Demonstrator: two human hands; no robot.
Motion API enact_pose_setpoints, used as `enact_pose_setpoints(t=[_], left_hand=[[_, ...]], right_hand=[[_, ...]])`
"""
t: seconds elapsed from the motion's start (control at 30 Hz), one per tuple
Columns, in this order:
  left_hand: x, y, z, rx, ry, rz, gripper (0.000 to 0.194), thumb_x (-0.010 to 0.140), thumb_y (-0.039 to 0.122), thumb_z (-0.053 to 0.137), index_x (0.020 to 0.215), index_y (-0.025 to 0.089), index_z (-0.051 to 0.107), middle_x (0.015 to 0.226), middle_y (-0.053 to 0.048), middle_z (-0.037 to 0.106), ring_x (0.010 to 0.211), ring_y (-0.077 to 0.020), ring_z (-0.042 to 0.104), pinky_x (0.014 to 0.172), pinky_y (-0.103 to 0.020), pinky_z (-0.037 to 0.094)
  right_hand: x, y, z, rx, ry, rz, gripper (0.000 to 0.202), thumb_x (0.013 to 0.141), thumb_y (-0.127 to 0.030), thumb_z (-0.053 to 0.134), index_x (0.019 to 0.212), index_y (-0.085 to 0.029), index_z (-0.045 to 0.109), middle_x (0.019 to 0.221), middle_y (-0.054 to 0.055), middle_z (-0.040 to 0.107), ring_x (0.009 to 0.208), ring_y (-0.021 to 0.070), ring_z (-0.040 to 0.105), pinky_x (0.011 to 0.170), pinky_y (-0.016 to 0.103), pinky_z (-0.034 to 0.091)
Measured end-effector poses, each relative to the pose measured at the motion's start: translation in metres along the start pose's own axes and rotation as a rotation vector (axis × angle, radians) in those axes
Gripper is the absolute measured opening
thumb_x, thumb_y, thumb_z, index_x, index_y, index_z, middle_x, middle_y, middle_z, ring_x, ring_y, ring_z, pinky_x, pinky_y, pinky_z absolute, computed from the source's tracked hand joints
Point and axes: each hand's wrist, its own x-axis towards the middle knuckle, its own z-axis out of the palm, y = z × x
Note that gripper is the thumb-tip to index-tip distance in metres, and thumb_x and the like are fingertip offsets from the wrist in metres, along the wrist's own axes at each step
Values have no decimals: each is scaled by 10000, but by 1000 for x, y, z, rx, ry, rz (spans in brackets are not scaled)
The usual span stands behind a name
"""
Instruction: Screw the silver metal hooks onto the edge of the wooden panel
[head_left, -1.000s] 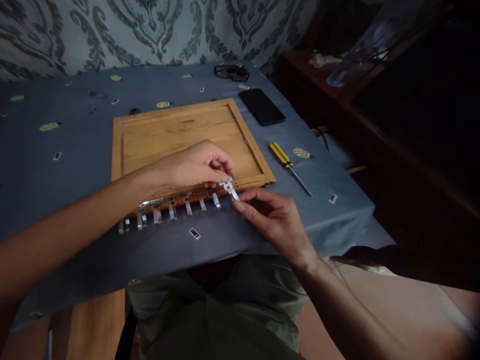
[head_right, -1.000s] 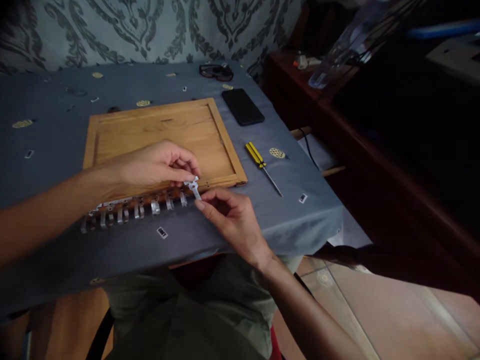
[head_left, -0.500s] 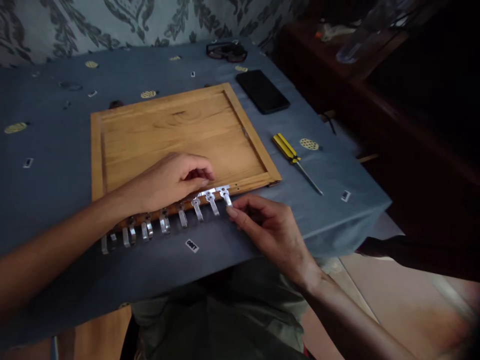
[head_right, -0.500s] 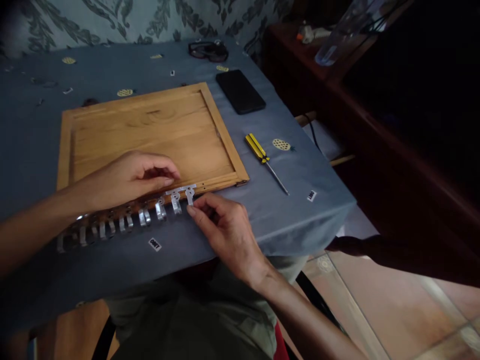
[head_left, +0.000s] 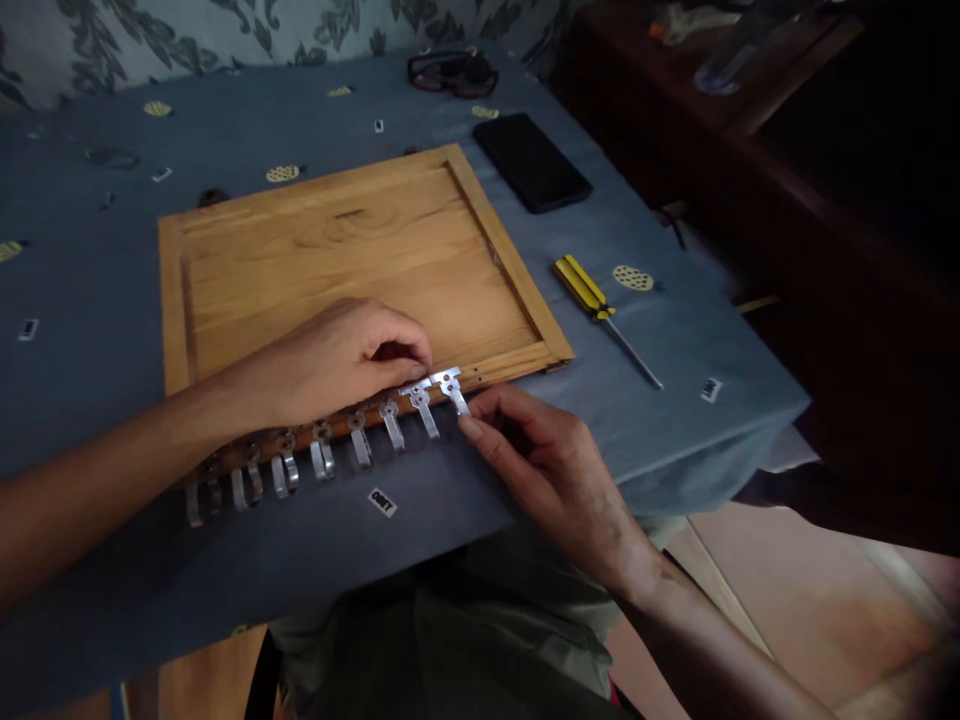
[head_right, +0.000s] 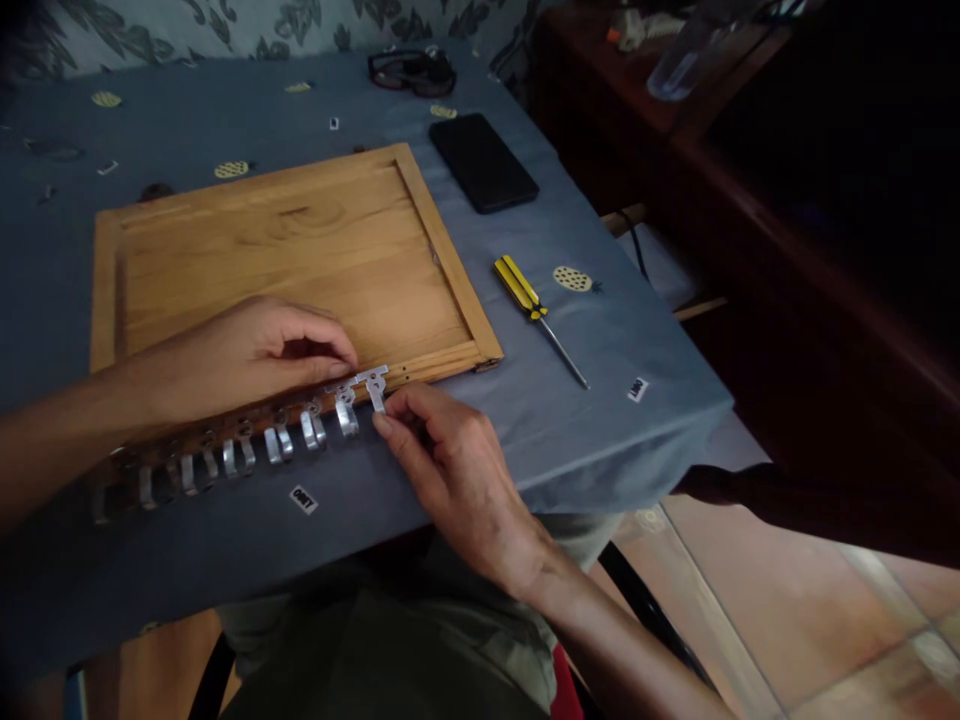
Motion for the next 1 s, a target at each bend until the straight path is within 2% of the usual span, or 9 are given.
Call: enact_pose_setpoints(t=[0.17,0.4,0.67,0.83,1.0], left_hand=[[6,3,3,23,10,-8,197,902,222,597,810,191,769,707,27,728,638,-108,605,572,-245,357],[14,5,6,27,32,-43,142,850,184,660,739,190,750,587,53,643,555,-87,516,551,-236,350],[16,13,4,66,16,-33,175,794,80,640,661,179,699,547,63,582,520,-72,471,541,-241,306],[17,15,2,55,-13,-49,180,790,91,639,641,181,687,539,55,583,528,-80,466,544,-250,296],[19,10,3,59,10,-16,159,768,108,646,639,189,692,554,49,596,533,-85,471,540,-254,280]], right_hand=[[-1,2,0,-2,-5,10,232,1018,-329,596,819,-212,613,670,-46,535,595,102,453,553,264,369],[-2,3,1,11,2,19,218,1014,-309,614,826,-200,630,665,-60,530,588,80,451,547,242,361],[-2,2,2,-4,10,17,224,1010,-311,605,812,-206,621,670,-47,549,595,96,473,558,252,380],[-2,0,2,-21,22,7,222,1001,-318,604,808,-210,622,661,-47,555,578,92,478,543,248,373],[-3,-1,3,-18,39,28,215,991,-320,621,806,-211,640,661,-41,578,578,96,495,540,241,389]])
